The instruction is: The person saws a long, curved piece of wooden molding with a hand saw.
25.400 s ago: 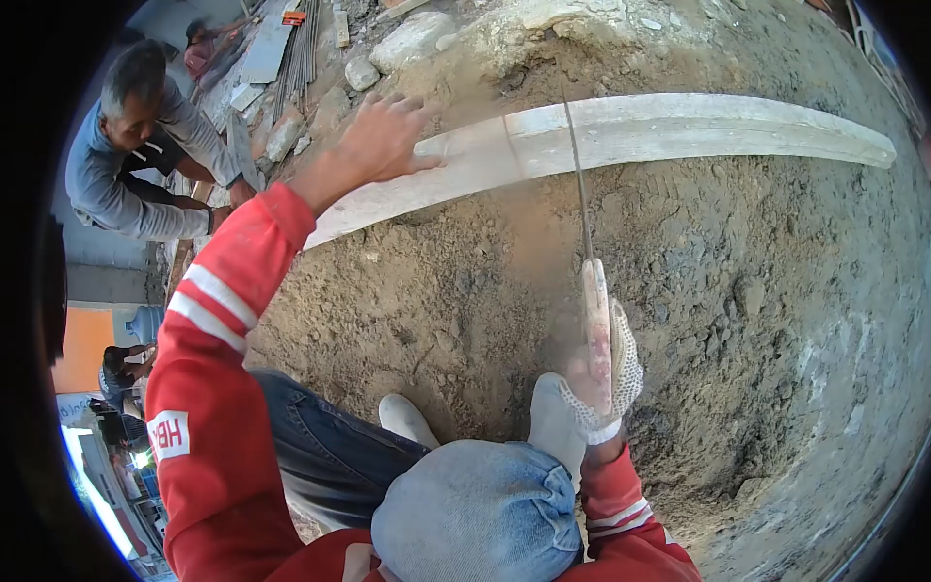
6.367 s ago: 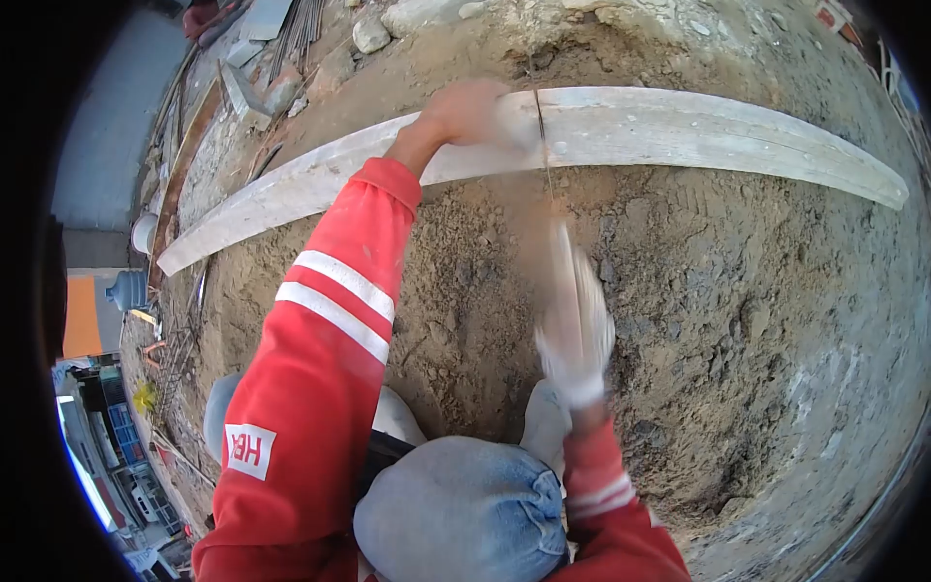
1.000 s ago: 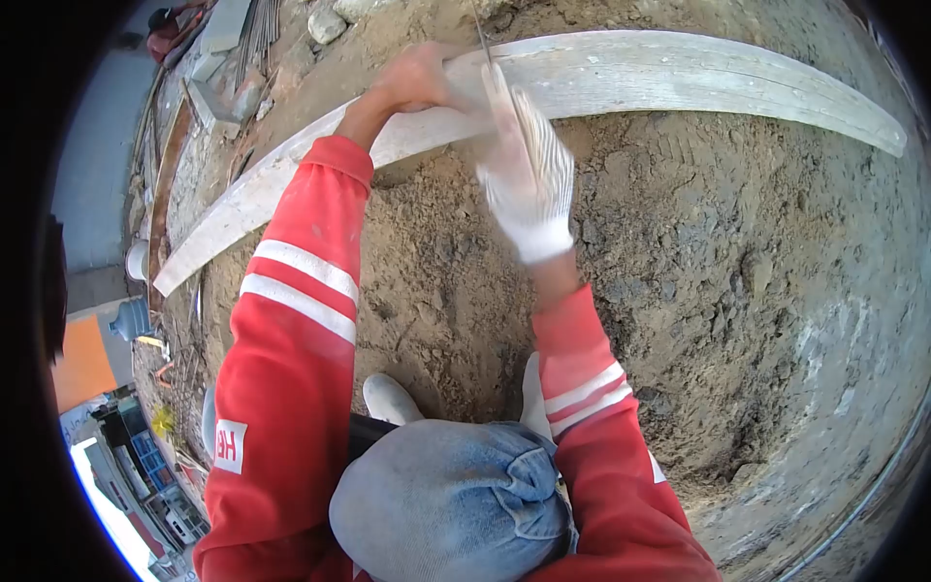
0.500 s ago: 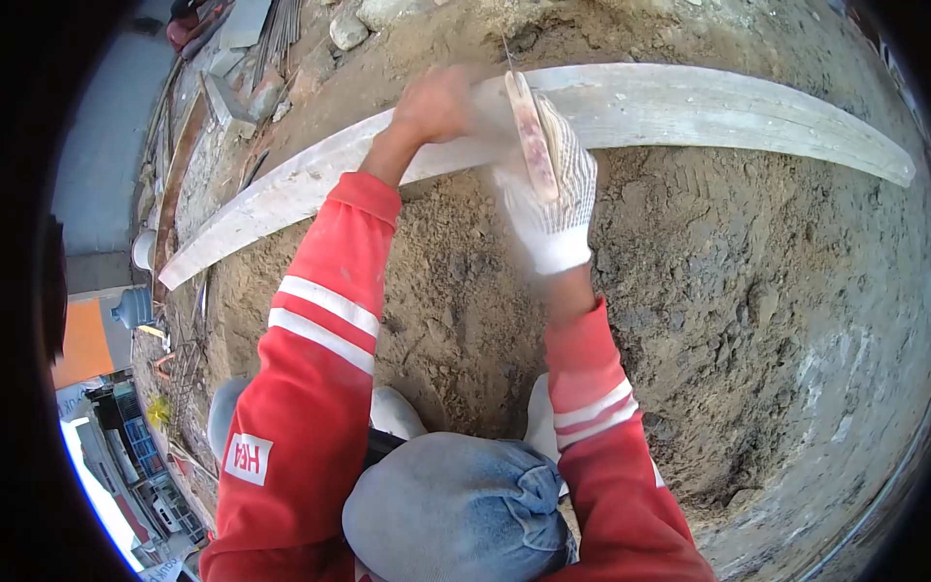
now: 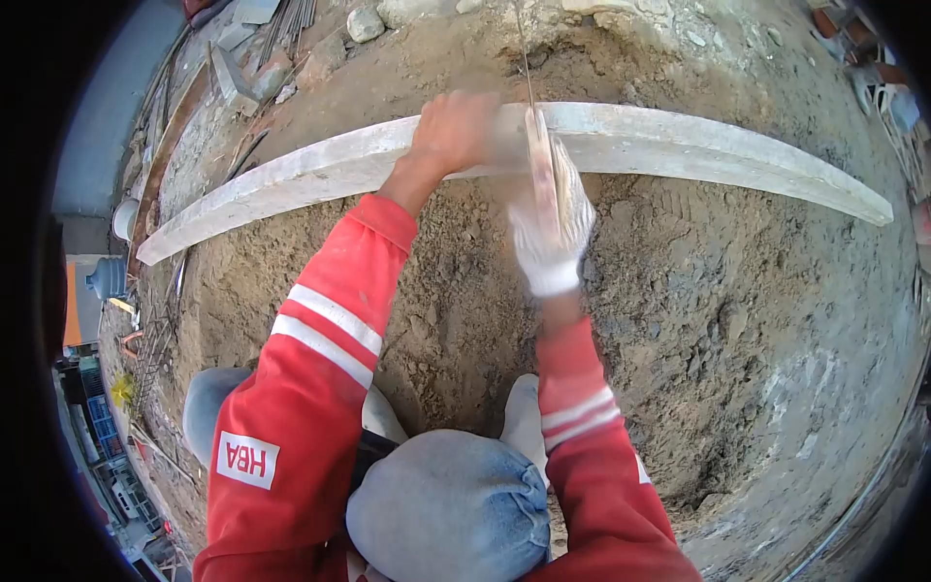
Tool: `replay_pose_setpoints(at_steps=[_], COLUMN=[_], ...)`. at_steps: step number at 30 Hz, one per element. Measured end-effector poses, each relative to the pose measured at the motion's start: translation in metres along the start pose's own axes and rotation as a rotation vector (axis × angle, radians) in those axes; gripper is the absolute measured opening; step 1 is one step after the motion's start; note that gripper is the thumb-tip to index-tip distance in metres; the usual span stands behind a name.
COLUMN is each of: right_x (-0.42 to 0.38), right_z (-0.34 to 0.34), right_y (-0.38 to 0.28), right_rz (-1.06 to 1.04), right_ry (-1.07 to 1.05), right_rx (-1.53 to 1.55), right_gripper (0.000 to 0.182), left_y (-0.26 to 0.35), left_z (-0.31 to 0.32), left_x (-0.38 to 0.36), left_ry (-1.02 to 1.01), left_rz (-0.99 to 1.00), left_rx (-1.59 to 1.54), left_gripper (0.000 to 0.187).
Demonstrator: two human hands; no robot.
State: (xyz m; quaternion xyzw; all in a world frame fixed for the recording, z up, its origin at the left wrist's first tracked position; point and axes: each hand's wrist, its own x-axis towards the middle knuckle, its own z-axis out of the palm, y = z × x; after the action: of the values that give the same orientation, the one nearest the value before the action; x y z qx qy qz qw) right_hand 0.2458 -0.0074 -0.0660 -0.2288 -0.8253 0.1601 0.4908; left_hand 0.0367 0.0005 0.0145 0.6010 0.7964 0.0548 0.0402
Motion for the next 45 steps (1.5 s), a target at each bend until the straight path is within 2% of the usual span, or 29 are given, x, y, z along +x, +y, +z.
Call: replay_pose_setpoints(at_steps=[1,3,4,6,8,10,12,14,15,16,17,19,21,23,24,26,27,29,31,32,33,34,35,37,38,41,44,45], right_x=[0.016,0.014,-0.014,-0.057,-0.08,-0.087,-0.084,-0.04,-0.013,0.005,0.01,0.019,-0.017,-0.088,-0.127,-0.125,-0.113,-0.096,-0.05,-0.02,0.001,0.029,0.024,-0.01,-0.042,-0.103,-0.109,-0.104], right_z=[0.007,0.0,-0.014,-0.052,-0.11,-0.118,-0.099,-0.041,-0.018,0.016,0.013,-0.003,-0.027,-0.071,-0.096,-0.11,-0.119,-0.098,-0.04,-0.006,0.019,0.009,0.006,-0.012,-0.027,-0.09,-0.112,-0.099], right_y=[0.002,0.001,-0.01,-0.047,-0.108,-0.112,-0.082,-0.048,-0.017,0.007,0.006,-0.001,-0.028,-0.069,-0.09,-0.105,-0.11,-0.097,-0.032,-0.018,0.002,-0.023,-0.02,-0.013,-0.019,-0.081,-0.105,-0.09], right_rz=[-0.082,-0.171,0.095,0.353,0.692,0.881,0.272,0.463,0.037,-0.022,-0.03,0.038,0.178,0.227,0.506,0.791,0.703,0.772,0.303,0.378,0.141,0.308,0.313,0.166,0.181,0.397,0.538,0.412], right_ry=[0.059,0.106,-0.007,-0.133,-0.319,-0.42,-0.278,-0.024,-0.029,0.103,0.113,-0.002,-0.075,-0.126,-0.205,-0.284,-0.302,-0.167,-0.178,-0.02,0.058,0.048,0.054,-0.021,-0.125,-0.31,-0.427,-0.4], right_rx=[-0.062,-0.135,0.045,0.22,0.195,0.187,-0.133,0.356,-0.068,0.073,0.077,0.07,0.043,0.016,0.121,0.219,0.152,0.384,0.088,0.194,0.026,0.257,0.254,0.063,0.093,0.031,0.059,-0.004], right_gripper=[0.061,0.05,0.057,0.063,0.053,0.049,0.051,0.075,0.073,0.07,0.07,0.056,0.057,0.052,0.057,0.062,0.062,0.062,0.061,0.055,0.054,0.053,0.053,0.051,0.063,0.068,0.073,0.074], left_y=[-0.003,-0.005,-0.006,-0.01,-0.011,-0.002,0.002,0.005,0.005,0.0,-0.005,-0.006,-0.004,-0.003,-0.005,-0.002,-0.002,-0.001,-0.002,-0.001,-0.001,-0.006,-0.008,-0.005,-0.005,-0.008,0.002,0.002], left_z=[0.002,0.0,0.002,0.004,0.004,0.001,-0.002,0.002,0.006,0.01,0.008,0.002,0.004,0.0,-0.001,0.0,0.002,0.006,0.004,0.007,0.009,0.006,0.006,0.006,0.004,0.006,0.005,0.008], left_x=[0.003,0.009,0.008,0.01,0.015,0.012,0.002,-0.001,0.0,0.004,0.007,0.01,0.004,0.004,0.006,0.008,0.007,0.004,0.005,0.001,0.0,0.003,0.006,0.0,-0.001,0.006,0.002,0.002], left_ry=[-0.01,-0.016,-0.018,-0.014,-0.039,-0.034,-0.032,-0.005,0.002,0.021,0.04,0.04,0.009,-0.041,-0.031,-0.06,-0.054,0.019,0.026,0.021,0.011,0.032,0.05,0.042,0.053,0.018,0.035,0.026], left_rz=[0.021,0.043,0.059,0.063,0.071,0.023,-0.003,-0.023,-0.012,0.014,0.035,0.047,0.049,0.036,0.022,0.026,0.031,0.004,0.019,0.006,0.024,0.059,0.087,0.081,0.082,0.1,0.032,0.054], left_rx=[-0.011,-0.039,-0.039,-0.051,-0.024,-0.038,-0.033,-0.061,-0.058,-0.066,-0.072,-0.071,-0.081,-0.043,-0.042,-0.055,-0.052,-0.062,-0.069,-0.081,-0.079,-0.061,-0.05,-0.056,-0.051,0.007,-0.002,0.012], left_gripper=[0.069,0.068,0.068,0.069,0.069,0.069,0.068,0.067,0.067,0.066,0.066,0.066,0.066,0.067,0.067,0.067,0.067,0.068,0.069,0.07,0.07,0.071,0.071,0.071,0.07,0.068,0.066,0.066])
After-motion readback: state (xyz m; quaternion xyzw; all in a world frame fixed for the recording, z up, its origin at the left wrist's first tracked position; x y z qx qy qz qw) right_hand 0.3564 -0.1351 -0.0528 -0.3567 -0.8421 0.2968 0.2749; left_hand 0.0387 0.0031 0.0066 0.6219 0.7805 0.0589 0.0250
